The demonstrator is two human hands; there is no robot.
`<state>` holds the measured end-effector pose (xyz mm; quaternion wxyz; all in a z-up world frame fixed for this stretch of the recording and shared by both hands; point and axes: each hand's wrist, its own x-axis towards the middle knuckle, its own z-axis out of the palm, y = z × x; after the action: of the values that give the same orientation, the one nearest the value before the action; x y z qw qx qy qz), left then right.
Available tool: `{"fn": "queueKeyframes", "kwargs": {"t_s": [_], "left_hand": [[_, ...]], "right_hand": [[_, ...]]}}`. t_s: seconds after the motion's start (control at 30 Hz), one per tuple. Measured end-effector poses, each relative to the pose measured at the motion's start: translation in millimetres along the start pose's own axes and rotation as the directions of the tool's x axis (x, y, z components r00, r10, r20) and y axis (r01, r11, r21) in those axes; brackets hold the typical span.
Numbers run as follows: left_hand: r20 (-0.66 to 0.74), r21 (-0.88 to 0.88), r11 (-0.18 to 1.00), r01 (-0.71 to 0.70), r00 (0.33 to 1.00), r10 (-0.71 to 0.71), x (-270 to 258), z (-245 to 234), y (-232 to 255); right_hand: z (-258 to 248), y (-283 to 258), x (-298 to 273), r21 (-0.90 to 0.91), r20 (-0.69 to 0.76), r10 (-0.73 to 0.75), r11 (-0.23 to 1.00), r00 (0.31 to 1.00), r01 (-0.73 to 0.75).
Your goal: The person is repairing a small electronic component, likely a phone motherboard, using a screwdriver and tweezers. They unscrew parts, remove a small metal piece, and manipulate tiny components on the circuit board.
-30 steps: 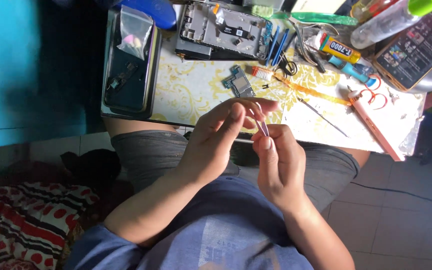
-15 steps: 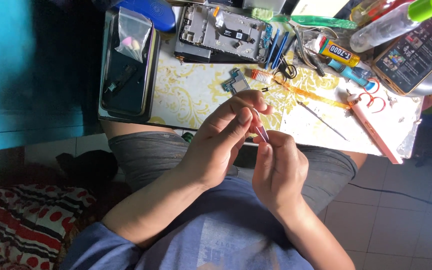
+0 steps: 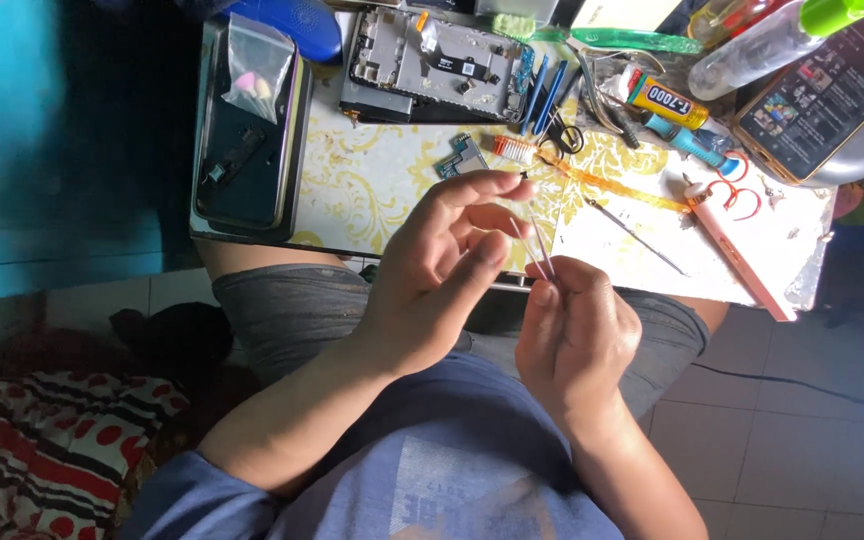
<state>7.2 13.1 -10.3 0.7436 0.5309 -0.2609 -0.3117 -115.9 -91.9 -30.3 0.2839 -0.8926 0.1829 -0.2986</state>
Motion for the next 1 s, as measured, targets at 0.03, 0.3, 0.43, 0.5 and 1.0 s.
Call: {"fn": "queueKeyframes", "kwargs": {"t_s": [0.03,0.3,0.43,0.5,1.0], "left_hand": [[-0.004,-0.003,1.0,0.002,1.0,-0.002,1,0,2],[0.179,-0.214,0.977,0.019,0.984,0.02,3,-10,-6],[0.169,-0.232,0.972,0.047,0.986,-0.008,6,-9,-11],[0.154,-0.286,0.953,0.098,0.987,-0.055,7,-7,-14],[0.131,-0.289,0.951,0.114,0.988,-0.079,4,12,-20]], "right_hand": [[0,1,-1,0.0,0.005,-0.001,1.0,1.0,0.001],[-3,6,-6,0.023,-0.006,-0.036,0.999,0.999,0.036],[-7,9,-1,0.037,-0.028,-0.154,0.987,0.988,0.154],[-7,13,-4,0.015,-0.047,-0.176,0.984,0.983,0.177],[15,42,-19,0.553,-0.379,0.021,0.807,0.925,0.208]]}}
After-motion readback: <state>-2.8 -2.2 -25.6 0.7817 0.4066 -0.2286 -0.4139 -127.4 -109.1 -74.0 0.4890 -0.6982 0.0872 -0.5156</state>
